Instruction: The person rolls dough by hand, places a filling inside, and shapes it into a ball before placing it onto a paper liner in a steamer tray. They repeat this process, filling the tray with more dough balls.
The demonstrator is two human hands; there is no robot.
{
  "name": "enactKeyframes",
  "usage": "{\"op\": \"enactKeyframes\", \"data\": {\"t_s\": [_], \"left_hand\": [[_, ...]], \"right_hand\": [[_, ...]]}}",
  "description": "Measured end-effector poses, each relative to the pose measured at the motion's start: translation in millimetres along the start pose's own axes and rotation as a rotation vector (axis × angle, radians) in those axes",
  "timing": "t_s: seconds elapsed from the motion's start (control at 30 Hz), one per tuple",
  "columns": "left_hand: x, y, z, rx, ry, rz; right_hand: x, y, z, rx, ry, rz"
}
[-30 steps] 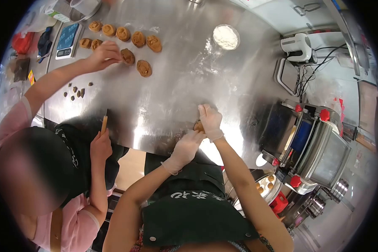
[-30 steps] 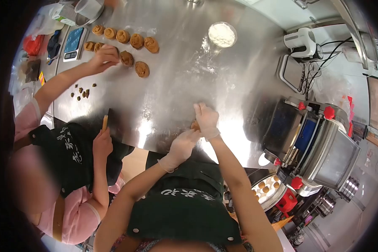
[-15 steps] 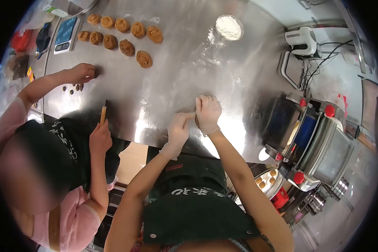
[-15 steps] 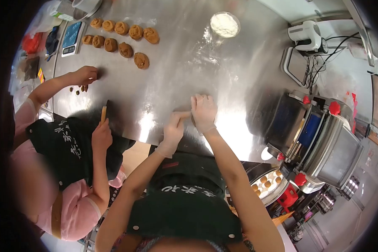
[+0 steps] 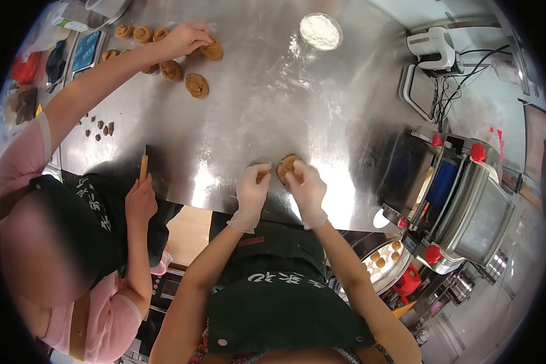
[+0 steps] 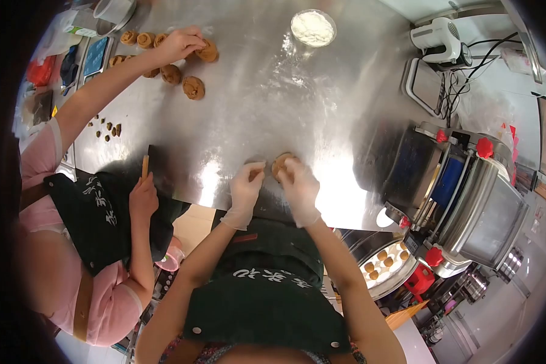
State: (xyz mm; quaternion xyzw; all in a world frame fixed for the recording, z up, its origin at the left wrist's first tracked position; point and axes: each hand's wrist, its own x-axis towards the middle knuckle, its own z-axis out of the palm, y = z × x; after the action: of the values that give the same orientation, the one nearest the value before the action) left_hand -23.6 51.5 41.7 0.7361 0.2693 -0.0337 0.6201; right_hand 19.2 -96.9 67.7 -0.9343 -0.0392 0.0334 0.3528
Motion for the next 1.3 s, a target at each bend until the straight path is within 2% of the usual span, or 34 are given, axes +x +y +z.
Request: {"op": "enactKeyframes", "data": {"t_s": [0.03, 0.13, 0.33, 0.63, 0.73, 0.83, 0.87, 0.97, 1.03, 1.1, 1.2, 1.3], "left_hand": [[-3, 0, -2, -0.065, 0.004, -0.036], [-2, 8, -1, -0.073, -0.001, -0.069], [-4, 6, -8, -0.070, -0.019, -0.046], [-10, -1, -15, -0.136, -0.049, -0.029], [-16, 7, -18, -0.149, -0.018, -0.133], [-21, 4, -21, -0.188, 0.044, -0.185], [-22, 0, -23, -0.199, 0.059, -0.196], [-19, -5, -24, -0.254, 0.086, -0.193], [-13, 8, -21, -0.327, 0.091, -0.152], [0, 16, -24, -0.246, -0.011, -0.090], [12, 42, -8, -0.210, -0.194, -0.025], [15, 63, 9, -0.122, -0.361, 0.069]], "right_hand": [[-14, -1, -2, -0.031, -0.057, -0.059], [-37, -1, 12, -0.130, -0.034, -0.144], [-33, 2, 25, -0.205, 0.099, -0.256], [-47, 16, 28, -0.202, 0.089, -0.261], [-51, 20, 24, -0.011, 0.036, -0.107], [-52, 20, 12, 0.515, -0.010, 0.453], [-53, 36, 16, 0.791, 0.009, 0.589], [-52, 46, -10, 1.247, 0.020, 0.833], [-74, 61, -21, 1.476, 0.077, 0.838], [-101, 68, -24, 1.654, 0.197, 0.813], [-149, 49, -39, 1.806, 0.446, 0.826], [-212, 28, -33, 1.869, 0.688, 0.743]]}}
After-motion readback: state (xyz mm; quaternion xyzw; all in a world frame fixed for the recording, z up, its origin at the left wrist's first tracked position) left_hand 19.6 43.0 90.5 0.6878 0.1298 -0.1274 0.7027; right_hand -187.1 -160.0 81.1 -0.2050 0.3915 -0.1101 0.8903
